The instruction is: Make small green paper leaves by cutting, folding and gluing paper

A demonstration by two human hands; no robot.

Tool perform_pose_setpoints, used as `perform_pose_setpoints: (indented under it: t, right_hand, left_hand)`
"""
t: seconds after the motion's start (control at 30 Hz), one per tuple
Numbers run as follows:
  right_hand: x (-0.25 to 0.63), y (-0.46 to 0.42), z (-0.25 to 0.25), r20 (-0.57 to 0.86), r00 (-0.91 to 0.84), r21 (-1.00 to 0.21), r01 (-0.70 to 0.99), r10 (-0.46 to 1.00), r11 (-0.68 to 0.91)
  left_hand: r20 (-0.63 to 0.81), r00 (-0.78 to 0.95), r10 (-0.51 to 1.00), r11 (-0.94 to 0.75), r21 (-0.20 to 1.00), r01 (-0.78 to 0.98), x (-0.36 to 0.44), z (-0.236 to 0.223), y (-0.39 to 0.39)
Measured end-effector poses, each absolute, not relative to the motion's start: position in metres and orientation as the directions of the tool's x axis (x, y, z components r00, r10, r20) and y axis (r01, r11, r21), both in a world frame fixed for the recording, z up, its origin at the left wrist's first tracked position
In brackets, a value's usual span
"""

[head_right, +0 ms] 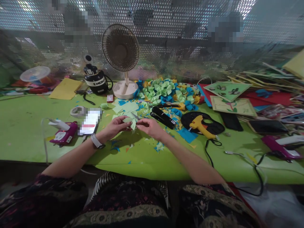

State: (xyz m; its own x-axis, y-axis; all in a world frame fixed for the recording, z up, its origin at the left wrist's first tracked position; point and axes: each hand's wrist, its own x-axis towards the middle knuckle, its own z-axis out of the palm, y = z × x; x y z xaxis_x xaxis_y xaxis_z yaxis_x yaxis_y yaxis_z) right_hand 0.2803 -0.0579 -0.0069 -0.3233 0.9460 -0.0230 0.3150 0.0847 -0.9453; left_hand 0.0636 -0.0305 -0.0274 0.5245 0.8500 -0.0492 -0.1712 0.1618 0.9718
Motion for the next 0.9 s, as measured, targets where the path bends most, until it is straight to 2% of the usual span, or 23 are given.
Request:
perform_pose_setpoints:
  t: [0.4, 0.9]
  right_hand:
    - [0.2807, -0.0584, -0.0074, -0.057, -0.323, -0.966, 0.257, 0.945, 0.03]
    - [0.2792, -0.0595, -0.0074, -0.077, -0.321, -0.96, 0.28, 0.944, 0.017]
  left_hand:
    - [-0.073, 0.523, 0.849, 0.207, 0.957, -0.203, 0.0654, -0.0278, -0.031]
    - [-0.066, 0.532, 0.844, 0.228, 0.942, -0.245, 0.0661, -0.0277, -0.0326]
